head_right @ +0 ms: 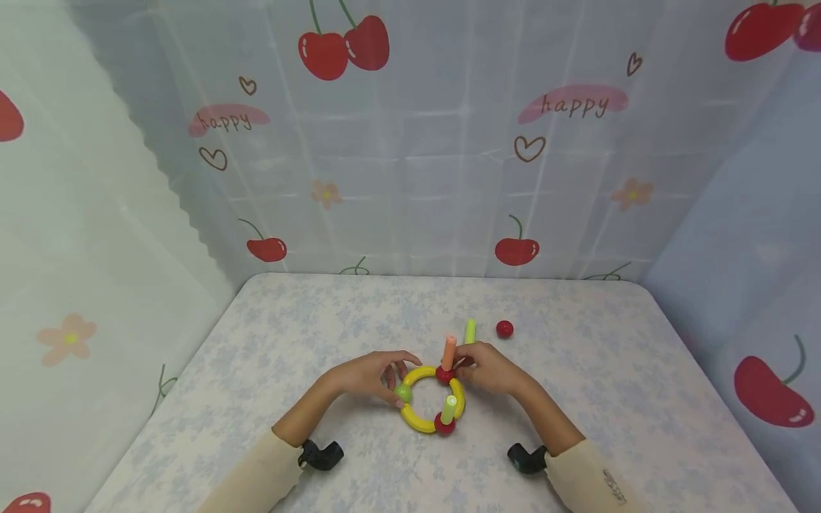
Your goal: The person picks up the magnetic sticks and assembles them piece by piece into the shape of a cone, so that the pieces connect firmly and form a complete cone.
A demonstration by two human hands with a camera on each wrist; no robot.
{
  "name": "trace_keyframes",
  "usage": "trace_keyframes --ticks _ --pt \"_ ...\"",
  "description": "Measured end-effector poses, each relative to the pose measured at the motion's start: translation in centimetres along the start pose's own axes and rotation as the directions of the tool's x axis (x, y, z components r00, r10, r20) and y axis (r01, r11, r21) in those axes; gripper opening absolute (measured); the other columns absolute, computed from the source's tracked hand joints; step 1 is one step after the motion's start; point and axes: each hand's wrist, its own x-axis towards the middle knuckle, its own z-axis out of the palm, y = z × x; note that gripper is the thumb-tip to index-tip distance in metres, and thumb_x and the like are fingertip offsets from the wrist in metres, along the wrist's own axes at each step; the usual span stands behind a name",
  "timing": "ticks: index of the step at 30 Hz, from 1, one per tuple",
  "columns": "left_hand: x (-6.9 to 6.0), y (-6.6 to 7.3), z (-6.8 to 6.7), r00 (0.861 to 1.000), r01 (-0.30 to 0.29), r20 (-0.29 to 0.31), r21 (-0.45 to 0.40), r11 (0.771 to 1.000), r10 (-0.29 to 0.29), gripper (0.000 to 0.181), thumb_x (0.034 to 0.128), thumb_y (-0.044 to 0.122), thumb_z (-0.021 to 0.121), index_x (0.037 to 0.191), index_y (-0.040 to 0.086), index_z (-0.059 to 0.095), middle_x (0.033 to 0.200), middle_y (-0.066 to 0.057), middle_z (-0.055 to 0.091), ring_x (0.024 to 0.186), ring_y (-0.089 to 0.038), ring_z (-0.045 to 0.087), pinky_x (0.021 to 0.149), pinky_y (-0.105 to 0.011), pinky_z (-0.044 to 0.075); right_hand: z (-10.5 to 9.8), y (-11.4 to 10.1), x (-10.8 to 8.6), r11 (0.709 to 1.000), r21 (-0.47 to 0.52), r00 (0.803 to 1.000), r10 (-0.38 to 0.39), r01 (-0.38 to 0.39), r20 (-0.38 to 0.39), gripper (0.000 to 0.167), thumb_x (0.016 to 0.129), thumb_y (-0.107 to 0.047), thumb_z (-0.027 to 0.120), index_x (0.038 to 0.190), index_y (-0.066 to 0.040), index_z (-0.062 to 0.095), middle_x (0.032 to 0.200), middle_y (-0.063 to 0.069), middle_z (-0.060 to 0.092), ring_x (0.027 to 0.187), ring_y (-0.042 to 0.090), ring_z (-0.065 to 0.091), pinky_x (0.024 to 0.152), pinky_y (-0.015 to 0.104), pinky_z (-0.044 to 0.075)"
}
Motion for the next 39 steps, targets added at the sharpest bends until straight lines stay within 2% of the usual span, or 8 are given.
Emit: trace_keyframes --ticks 4,9,13,17,25,29,32,39 --pt "0.3 -0.4 0.0 1.0 -0.005 0.018 -0.035 0.999 0.006 0.064 0.0824 0.016 0.087 0.14 0.019 0.058 0.108 0.002 0.063 0.082 -0.009 0.065 0.072 -0.025 0.053 0.0 0.2 -0.8 0.999 0.036 1.0 -0.013 0.012 0.008 0.029 0.093 0.01 0.058 0.117 -0.001 0.071 0.112 0.009 0.072 0.102 0.029 0.067 0.082 0.027 0.056" --pt "0.7 -0.9 -0.2 1.0 -0.014 0.01 -0.083 0.996 0.015 0.059 0.0842 0.014 0.085 0.138 0.017 0.06 0.106 0.002 0.064 0.081 -0.012 0.066 0.072 -0.025 0.054 -0.3 0.3 -1.9 0.996 0.085 1.0 -0.007 0.005 0.029 0.032 0.092 0.013 0.056 0.118 0.003 0.069 0.115 0.013 0.071 0.101 0.032 0.068 0.082 0.029 0.057" --pt "1.0 -1.1 -0.4 1.0 -0.027 -0.004 -0.092 0.995 0.026 0.058 0.085 0.013 0.084 0.138 0.014 0.061 0.104 0.002 0.067 0.075 -0.014 0.065 0.069 -0.025 0.053 -0.5 0.4 -2.7 0.997 0.08 0.999 0.003 -0.007 0.049 0.027 0.095 0.008 0.06 0.117 -0.001 0.07 0.111 0.008 0.072 0.103 0.029 0.068 0.086 0.028 0.056" --pt "1.5 -1.5 -0.3 0.999 -0.044 -0.024 -0.09 0.995 0.042 0.053 0.0859 0.011 0.083 0.135 0.012 0.063 0.1 0.003 0.067 0.071 -0.013 0.064 0.066 -0.024 0.052 -0.6 0.4 -3.5 0.998 0.063 0.998 0.015 -0.019 0.058 0.026 0.095 0.007 0.061 0.116 -0.004 0.071 0.107 0.002 0.072 0.099 0.024 0.068 0.084 0.027 0.055" --pt "2.4 -1.4 0.3 0.998 -0.037 -0.052 -0.209 0.977 0.027 0.042 0.088 0.007 0.08 0.127 0.006 0.066 0.092 -0.004 0.066 0.067 -0.018 0.067 0.063 -0.032 0.059 -0.3 0.0 -4.9 0.989 0.127 0.994 0.067 -0.077 0.084 0.025 0.095 0.007 0.062 0.116 -0.001 0.071 0.108 0.005 0.073 0.094 0.025 0.066 0.079 0.026 0.056" --pt "3.1 -1.2 0.6 0.997 -0.028 -0.078 -0.207 0.978 0.012 0.034 0.0883 0.01 0.081 0.121 0.008 0.069 0.09 -0.004 0.066 0.064 -0.016 0.065 0.06 -0.031 0.058 -0.3 -0.4 -5.4 0.989 0.127 0.993 0.06 -0.072 0.098 0.024 0.096 0.004 0.063 0.115 -0.005 0.073 0.107 0.002 0.073 0.093 0.025 0.065 0.079 0.025 0.055" --pt "3.6 -0.9 0.7 0.996 -0.041 -0.09 -0.185 0.982 0.024 0.03 0.089 0.013 0.08 0.118 0.012 0.071 0.09 -0.002 0.067 0.061 -0.017 0.063 0.055 -0.029 0.054 -0.3 -0.7 -5.7 0.991 0.114 0.992 0.061 -0.074 0.113 0.024 0.096 0.003 0.063 0.115 -0.008 0.075 0.105 -0.001 0.073 0.093 0.026 0.065 0.081 0.026 0.055" --pt "4.4 -0.1 1.1 0.993 -0.065 -0.108 -0.121 0.991 0.052 0.027 0.0898 0.014 0.08 0.116 0.013 0.073 0.087 0.002 0.068 0.055 -0.014 0.056 0.051 -0.025 0.048 -0.2 -1.1 -6.0 0.99 0.125 0.986 0.037 -0.058 0.16 0.025 0.097 0.001 0.064 0.117 -0.01 0.075 0.108 -0.002 0.074 0.097 0.015 0.066 0.083 0.025 0.055"
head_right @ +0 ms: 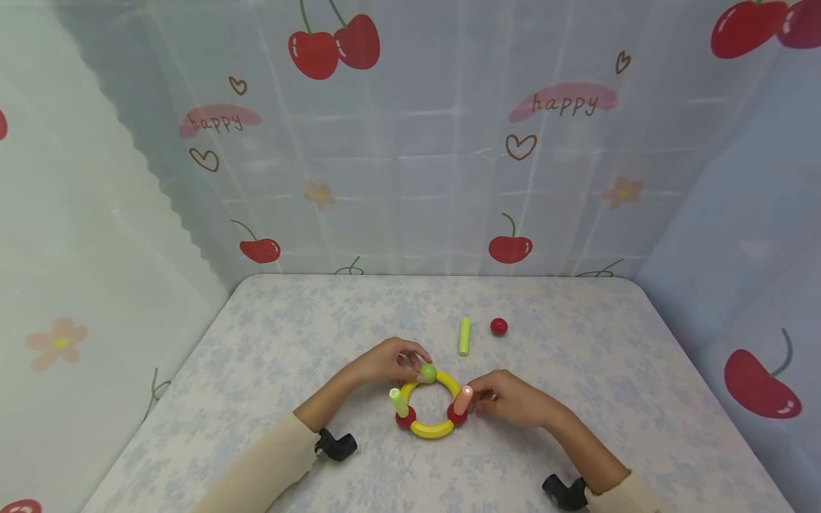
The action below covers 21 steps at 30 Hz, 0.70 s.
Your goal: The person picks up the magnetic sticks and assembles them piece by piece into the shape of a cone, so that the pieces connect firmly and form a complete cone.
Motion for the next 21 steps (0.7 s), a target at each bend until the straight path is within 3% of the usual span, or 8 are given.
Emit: trace_keyframes --ticks 8,14,18,21 --pt "0.8 -0.1 0.6 0.998 -0.04 -0.044 0.055 0.998 0.042 0.025 0.0872 0.018 0.083 0.111 0.014 0.075 0.083 0.005 0.069 0.063 -0.006 0.055 0.059 -0.02 0.046 0.3 -0.2 -0.2 0.998 0.02 0.997 -0.059 0.058 0.041 0.025 0.098 0.001 0.062 0.115 -0.011 0.076 0.106 -0.003 0.074 0.093 0.021 0.066 0.081 0.028 0.056" --pt "0.3 -0.5 0.9 0.997 -0.038 -0.065 0.072 0.997 0.043 0.023 0.0882 0.02 0.082 0.109 0.013 0.076 0.081 0.005 0.068 0.066 -0.007 0.055 0.06 -0.02 0.046 0.2 -0.4 -0.3 0.999 0.012 0.997 -0.051 0.051 0.052 0.024 0.099 -0.001 0.062 0.115 -0.012 0.076 0.103 -0.002 0.074 0.089 0.026 0.066 0.079 0.031 0.057" --pt "-0.7 -0.4 0.6 0.997 0.014 -0.074 0.042 0.999 -0.01 0.023 0.0904 0.02 0.08 0.111 0.01 0.076 0.079 0.004 0.069 0.061 -0.011 0.058 0.056 -0.022 0.049 -0.7 -0.9 0.1 1.0 -0.022 1.0 -0.002 0.002 -0.003 0.022 0.1 -0.006 0.064 0.12 -0.007 0.074 0.107 0.001 0.073 0.09 0.025 0.067 0.08 0.032 0.058" --pt "-1.6 -0.4 0.4 0.996 0.062 -0.07 0.01 0.998 -0.061 0.023 0.0917 0.02 0.078 0.111 0.009 0.077 0.078 0.003 0.07 0.055 -0.014 0.06 0.053 -0.025 0.053 -1.8 -1.4 0.8 0.998 -0.067 0.995 0.015 -0.021 -0.096 0.022 0.1 -0.008 0.064 0.119 -0.001 0.071 0.1 0.006 0.073 0.085 0.027 0.068 0.077 0.035 0.059"
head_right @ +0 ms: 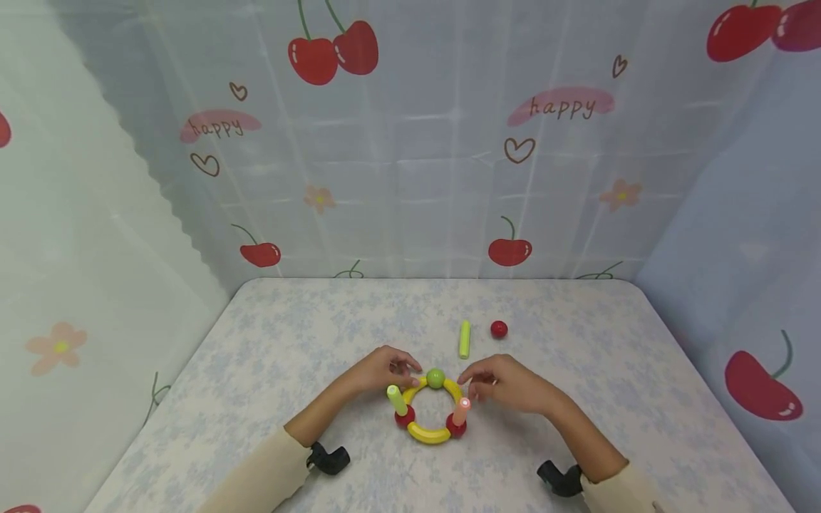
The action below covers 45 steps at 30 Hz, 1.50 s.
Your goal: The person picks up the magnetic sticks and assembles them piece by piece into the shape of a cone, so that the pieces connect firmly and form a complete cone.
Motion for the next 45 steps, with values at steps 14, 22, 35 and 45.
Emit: trace_keyframes --ticks 14,22,35,45 --pt "-2.6 -0.4 0.8 0.999 0.043 0.014 -0.131 0.99 -0.042 0.04 0.0911 0.02 0.079 0.128 0.006 0.071 0.067 -0.005 0.068 0.047 -0.016 0.06 0.048 -0.027 0.054 -1.8 0.9 5.9 0.923 -0.239 0.922 0.22 -0.303 -0.319 0.035 0.097 -0.019 0.069 0.121 0.007 0.064 0.083 0.009 0.069 0.066 0.023 0.066 0.058 0.031 0.053" --pt "-2.8 -1.3 0.9 0.999 0.027 0.042 -0.151 0.988 -0.021 0.043 0.0912 -0.007 0.062 0.132 0.007 0.068 0.071 -0.003 0.068 0.049 -0.016 0.058 0.049 -0.025 0.051 -1.5 1.3 8.4 0.835 -0.267 0.852 0.373 -0.481 -0.368 0.043 0.094 -0.026 0.073 0.118 0.008 0.061 0.078 0.006 0.063 0.061 0.017 0.058 0.058 0.029 0.049" --pt "-2.5 -1.9 1.0 0.999 0.02 0.034 -0.202 0.979 -0.013 0.037 0.0939 0.003 0.071 0.13 0.011 0.07 0.076 -0.003 0.067 0.049 -0.015 0.058 0.049 -0.026 0.052 -1.3 2.2 10.4 0.798 -0.296 0.834 0.413 -0.525 -0.366 0.027 0.093 -0.024 0.075 0.087 -0.002 0.06 0.071 0.007 0.058 0.055 0.017 0.055 0.05 0.025 0.044" --pt "-2.8 -1.7 0.9 0.999 0.03 0.034 -0.241 0.97 -0.023 0.037 0.0932 0.003 0.072 0.129 0.009 0.07 0.074 -0.002 0.065 0.049 -0.014 0.057 0.049 -0.024 0.051 -0.8 2.6 10.2 0.839 -0.227 0.842 0.398 -0.494 -0.364 0.037 0.092 -0.02 0.072 0.115 0.008 0.063 0.084 0.01 0.063 0.059 0.018 0.059 0.052 0.027 0.05"
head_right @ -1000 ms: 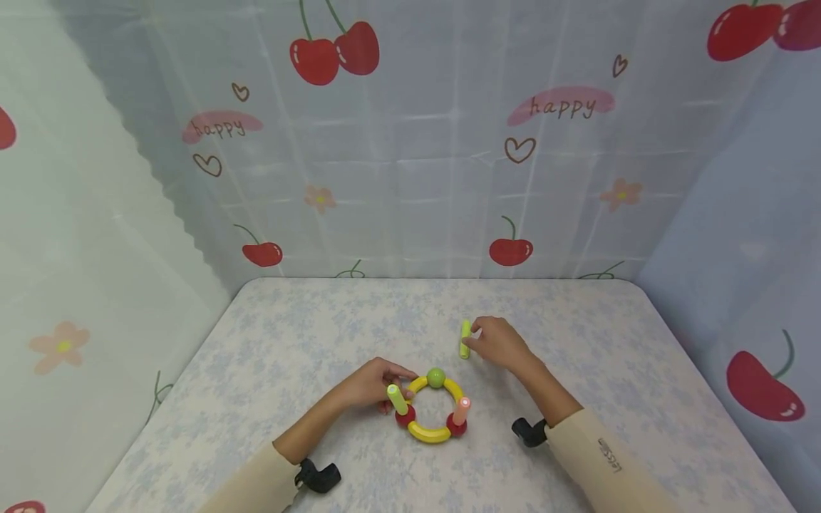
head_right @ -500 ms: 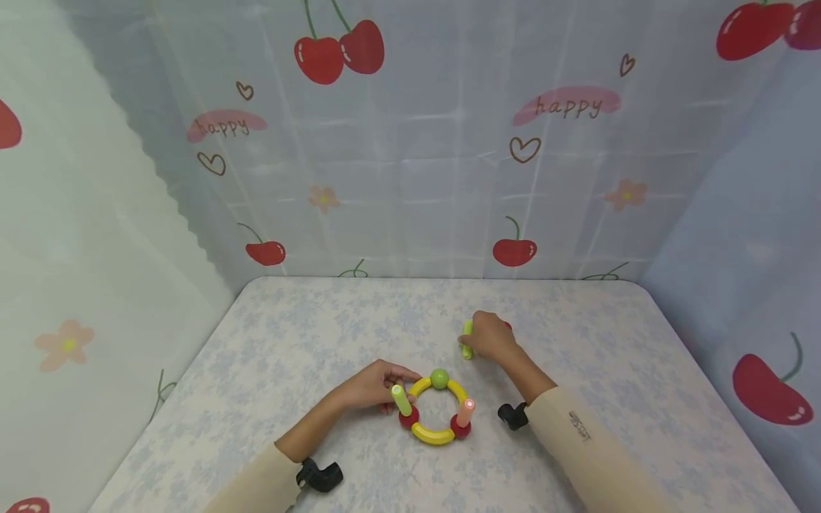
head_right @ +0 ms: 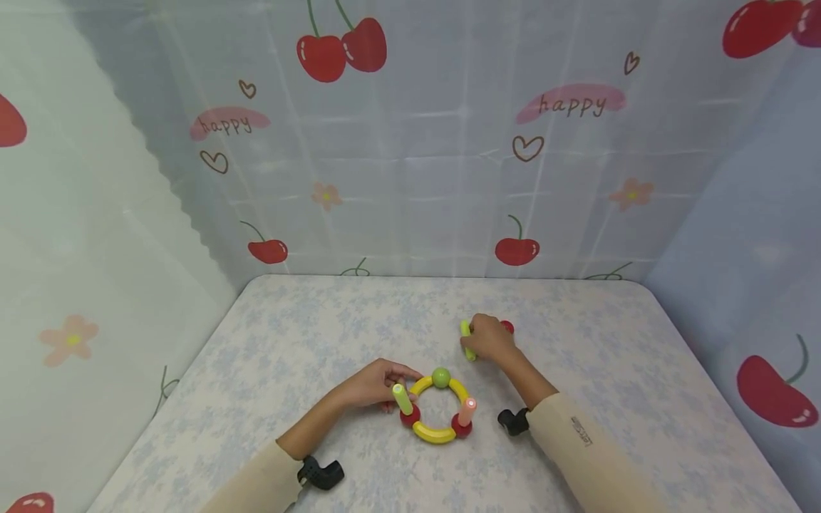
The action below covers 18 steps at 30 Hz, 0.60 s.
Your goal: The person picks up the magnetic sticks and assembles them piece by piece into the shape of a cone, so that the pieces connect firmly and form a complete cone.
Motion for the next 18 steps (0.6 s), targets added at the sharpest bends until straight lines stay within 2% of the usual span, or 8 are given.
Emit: trace_keyframes --ticks 5,8,18 --pt "0.1 -0.3 0.0 1.0 0.003 0.003 -0.006 1.0 -0.003 0.037 0.0934 0.002 0.071 0.13 0.009 0.07 0.076 -0.004 0.067 0.049 -0.014 0.058 0.049 -0.025 0.052 0.3 0.1 -1.0 0.991 0.133 1.0 -0.008 0.006 0.016 0.039 0.093 -0.02 0.071 0.12 0.007 0.06 0.075 0.008 0.062 0.056 0.018 0.058 0.053 0.027 0.051" --pt "0.2 -0.6 0.0 1.0 0.005 0.005 -0.009 1.0 -0.005 0.037 0.0931 0.004 0.073 0.13 0.011 0.07 0.077 -0.004 0.068 0.049 -0.014 0.058 0.049 -0.025 0.052 0.7 0.2 -1.5 0.984 0.18 1.0 -0.014 0.013 0.006 0.04 0.095 -0.021 0.07 0.121 0.006 0.059 0.072 0.007 0.062 0.056 0.018 0.058 0.054 0.028 0.05" --pt "0.4 -0.5 0.2 1.0 0.015 -0.018 -0.02 1.0 -0.016 0.036 0.092 0.004 0.074 0.127 0.01 0.071 0.077 -0.005 0.066 0.048 -0.015 0.058 0.049 -0.025 0.052 0.5 0.3 -3.4 0.941 0.33 0.996 -0.063 0.082 -0.067 0.04 0.096 -0.019 0.071 0.125 0.002 0.054 0.083 0.008 0.069 0.063 0.02 0.062 0.058 0.029 0.052"
